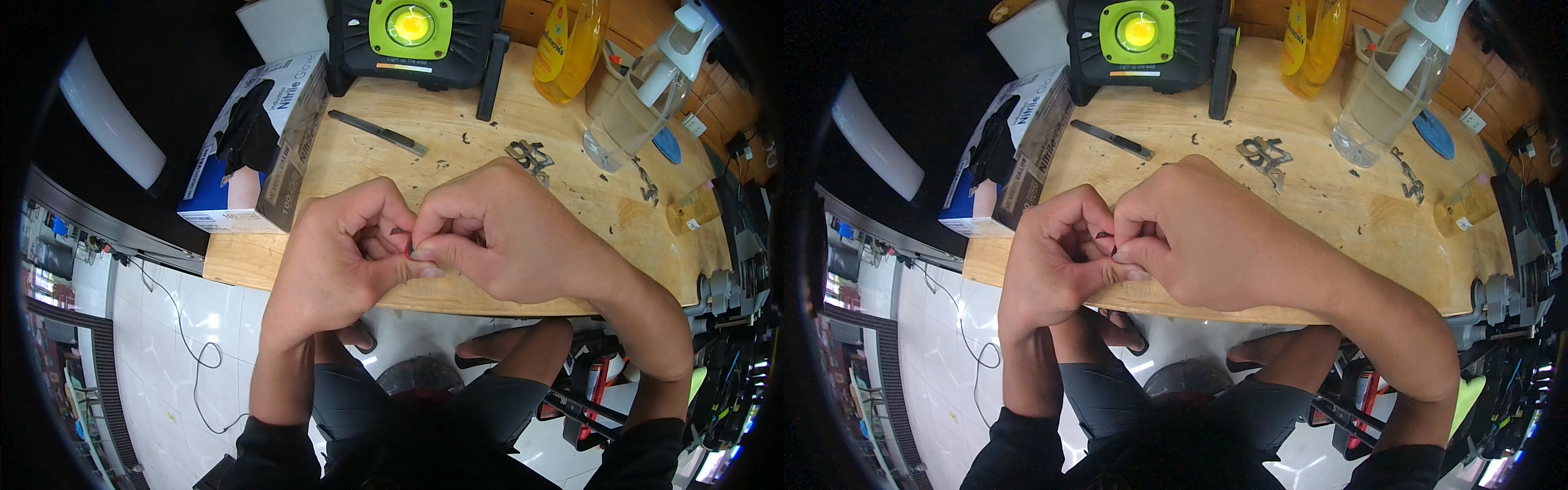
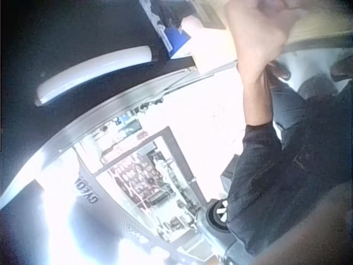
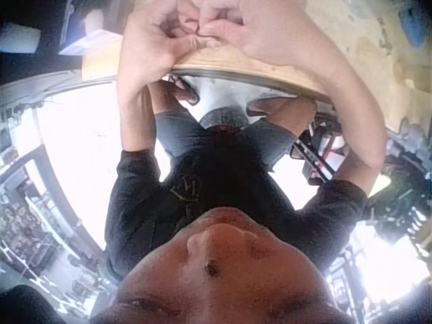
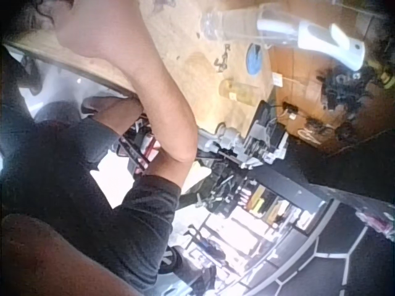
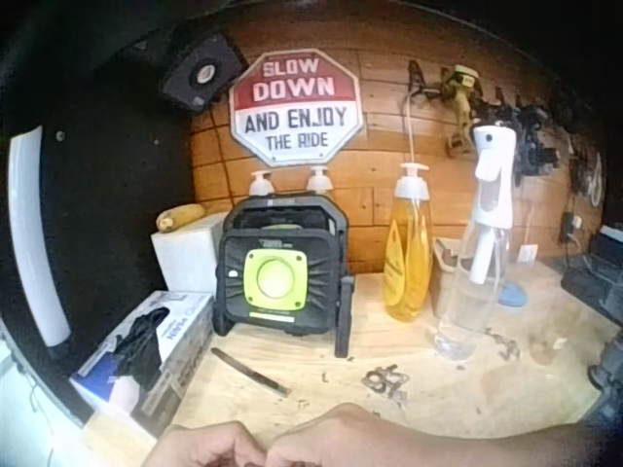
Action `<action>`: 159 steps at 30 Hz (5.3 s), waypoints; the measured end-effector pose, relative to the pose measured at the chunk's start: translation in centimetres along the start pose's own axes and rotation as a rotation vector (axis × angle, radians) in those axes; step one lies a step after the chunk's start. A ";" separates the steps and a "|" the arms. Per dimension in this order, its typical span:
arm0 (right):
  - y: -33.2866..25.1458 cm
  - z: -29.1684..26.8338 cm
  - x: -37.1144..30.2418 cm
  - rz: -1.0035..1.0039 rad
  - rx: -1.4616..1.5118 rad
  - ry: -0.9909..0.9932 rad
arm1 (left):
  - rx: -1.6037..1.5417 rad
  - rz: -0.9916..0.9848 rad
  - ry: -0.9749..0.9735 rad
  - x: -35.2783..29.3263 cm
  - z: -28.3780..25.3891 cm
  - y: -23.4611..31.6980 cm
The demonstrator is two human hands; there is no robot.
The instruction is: The person manipulates a small red electronic component, peeling back a protective layer and inspecting the internal parts. They then use a metal file to smooth the edges of a small metal piece on a wooden workbench.
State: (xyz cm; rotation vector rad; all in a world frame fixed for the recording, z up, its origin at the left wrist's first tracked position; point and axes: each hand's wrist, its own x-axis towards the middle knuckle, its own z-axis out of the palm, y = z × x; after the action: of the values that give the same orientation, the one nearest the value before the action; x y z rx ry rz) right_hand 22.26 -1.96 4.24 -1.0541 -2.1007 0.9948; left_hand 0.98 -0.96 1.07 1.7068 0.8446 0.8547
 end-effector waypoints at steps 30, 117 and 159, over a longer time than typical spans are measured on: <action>0.0 0.6 -0.1 0.115 0.134 0.028 | 0.013 0.035 0.063 -0.2 0.6 0.3; 0.1 0.1 0.1 -0.084 -0.140 0.234 | -0.238 0.053 0.062 0.2 0.4 0.0; 0.7 -0.2 -0.2 0.086 0.076 0.060 | 0.151 0.106 0.168 0.0 1.2 0.1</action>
State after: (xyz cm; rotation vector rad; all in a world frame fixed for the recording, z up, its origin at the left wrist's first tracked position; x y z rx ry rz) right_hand 22.79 -1.77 3.75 -1.1296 -1.9686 1.0624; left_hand 1.96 -1.53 0.85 1.8430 0.9581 1.0393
